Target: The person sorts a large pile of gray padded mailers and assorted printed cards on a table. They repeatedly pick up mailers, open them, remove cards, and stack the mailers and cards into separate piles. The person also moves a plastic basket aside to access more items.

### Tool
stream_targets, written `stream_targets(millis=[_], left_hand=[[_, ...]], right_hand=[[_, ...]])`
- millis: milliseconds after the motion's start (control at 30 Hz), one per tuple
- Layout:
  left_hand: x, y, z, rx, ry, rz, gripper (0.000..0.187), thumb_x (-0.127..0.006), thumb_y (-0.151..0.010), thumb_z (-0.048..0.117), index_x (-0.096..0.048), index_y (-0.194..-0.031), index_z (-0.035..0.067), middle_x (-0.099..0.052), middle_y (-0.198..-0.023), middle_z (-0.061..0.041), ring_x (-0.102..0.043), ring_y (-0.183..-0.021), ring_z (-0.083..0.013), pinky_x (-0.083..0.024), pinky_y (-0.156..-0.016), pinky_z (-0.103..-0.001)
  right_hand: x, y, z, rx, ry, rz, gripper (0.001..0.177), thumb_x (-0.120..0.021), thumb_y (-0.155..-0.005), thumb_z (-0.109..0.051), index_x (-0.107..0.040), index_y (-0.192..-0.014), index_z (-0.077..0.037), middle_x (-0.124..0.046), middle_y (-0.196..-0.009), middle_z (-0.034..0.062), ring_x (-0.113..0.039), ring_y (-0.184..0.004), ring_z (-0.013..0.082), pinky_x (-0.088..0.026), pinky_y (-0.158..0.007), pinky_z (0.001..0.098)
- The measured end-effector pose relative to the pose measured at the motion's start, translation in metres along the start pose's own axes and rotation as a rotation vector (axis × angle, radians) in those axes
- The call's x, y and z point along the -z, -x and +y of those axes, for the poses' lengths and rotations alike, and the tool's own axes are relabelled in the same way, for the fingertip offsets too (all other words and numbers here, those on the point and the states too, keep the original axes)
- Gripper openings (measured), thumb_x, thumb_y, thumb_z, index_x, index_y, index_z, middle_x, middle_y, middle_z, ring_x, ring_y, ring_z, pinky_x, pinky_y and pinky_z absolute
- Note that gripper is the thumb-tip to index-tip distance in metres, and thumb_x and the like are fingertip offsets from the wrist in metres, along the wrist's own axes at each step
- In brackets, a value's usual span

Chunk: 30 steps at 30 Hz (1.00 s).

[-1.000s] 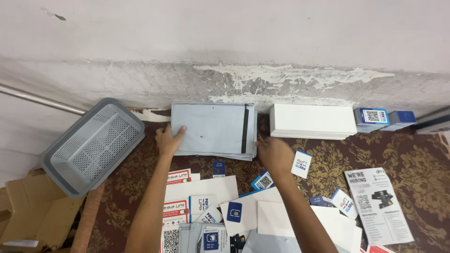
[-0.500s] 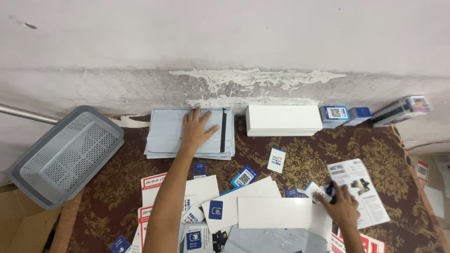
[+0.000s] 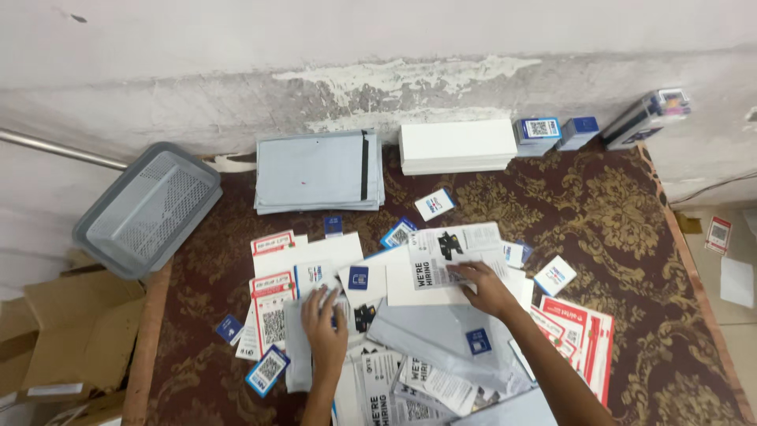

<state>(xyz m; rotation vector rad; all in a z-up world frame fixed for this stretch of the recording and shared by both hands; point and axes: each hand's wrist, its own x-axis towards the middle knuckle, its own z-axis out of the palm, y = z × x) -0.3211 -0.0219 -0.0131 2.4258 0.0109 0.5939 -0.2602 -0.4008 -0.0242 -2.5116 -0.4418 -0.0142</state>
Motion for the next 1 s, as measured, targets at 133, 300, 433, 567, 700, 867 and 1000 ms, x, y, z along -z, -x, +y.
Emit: stream_targets(millis=[133,300,433,567,700,867,1000], left_hand=[[0.068,0.113,-0.008,0.240,-0.161,-0.027,0.029,-0.063,-0.094,0.015,-0.070,-0.121,0.008,-0.059,-0.136,-0.016,-0.046,-0.138,-0.0391,-0.033,-0.116,-0.055],[0.114,0.161,-0.011,0.257,-0.246,-0.130,0.039,-0.068,-0.092,0.029,-0.068,-0.127,0.011,-0.051,-0.143,-0.019,-0.035,-0.143,-0.0406,-0.025,-0.119,-0.062],[0.110,0.145,0.012,0.191,-0.195,-0.433,0.088,-0.084,-0.069,0.052,-0.057,-0.143,0.014,-0.028,-0.159,-0.025,-0.017,-0.144,-0.0453,-0.014,-0.113,-0.069],[0.059,0.134,0.039,-0.054,-0.113,-0.583,0.071,-0.082,-0.078,0.042,-0.060,-0.138,0.013,-0.033,-0.154,-0.021,-0.026,-0.144,-0.0418,-0.021,-0.113,-0.066],[-0.002,0.117,0.055,0.186,0.199,-0.289,0.063,-0.077,-0.088,0.032,-0.057,-0.136,-0.002,-0.063,-0.120,-0.016,-0.055,-0.119,-0.0341,-0.045,-0.105,-0.049],[-0.043,0.112,0.074,1.181,0.989,-0.543,0.078,-0.076,-0.086,0.050,-0.053,-0.131,-0.009,-0.066,-0.105,-0.022,-0.067,-0.091,-0.0319,-0.056,-0.074,-0.041],[-0.095,0.127,0.062,1.163,0.847,-0.285,0.070,-0.090,-0.071,0.012,-0.055,-0.128,-0.010,-0.067,-0.113,-0.017,-0.066,-0.096,-0.0279,-0.055,-0.076,-0.045]], right_hand=[[0.000,0.015,-0.011,-0.186,0.050,0.176,0.058,-0.072,-0.078,-0.004,-0.064,-0.135,-0.010,-0.064,-0.137,0.0173,-0.054,-0.130,0.0388,-0.042,-0.114,0.0462],[-0.018,0.067,-0.051,-0.366,0.160,0.208,0.065,-0.084,-0.077,-0.025,-0.061,-0.136,-0.009,-0.056,-0.143,0.0207,-0.046,-0.138,0.0437,-0.038,-0.112,0.0548],[-0.014,0.108,-0.123,-0.343,0.177,-0.158,0.101,-0.096,-0.058,-0.042,-0.053,-0.146,-0.016,-0.040,-0.154,0.0169,-0.033,-0.148,0.0439,-0.028,-0.115,0.0647],[-0.031,0.130,-0.124,-0.106,0.282,-0.075,0.100,-0.093,-0.050,-0.039,-0.061,-0.140,-0.006,-0.050,-0.146,0.0288,-0.046,-0.136,0.0526,-0.041,-0.099,0.0635],[-0.050,0.136,-0.080,-0.061,0.367,-0.201,0.022,-0.064,-0.098,-0.020,-0.069,-0.117,-0.009,-0.073,-0.124,0.0091,-0.071,-0.109,0.0266,-0.059,-0.089,0.0402],[-0.071,0.171,-0.120,0.094,0.217,0.142,0.031,-0.062,-0.092,-0.009,-0.068,-0.122,-0.005,-0.073,-0.123,0.0131,-0.076,-0.093,0.0288,-0.061,-0.075,0.0370],[-0.080,0.200,-0.178,0.074,0.060,0.074,0.042,-0.072,-0.088,-0.021,-0.066,-0.127,-0.007,-0.065,-0.136,0.0156,-0.062,-0.123,0.0320,-0.046,-0.101,0.0529]])
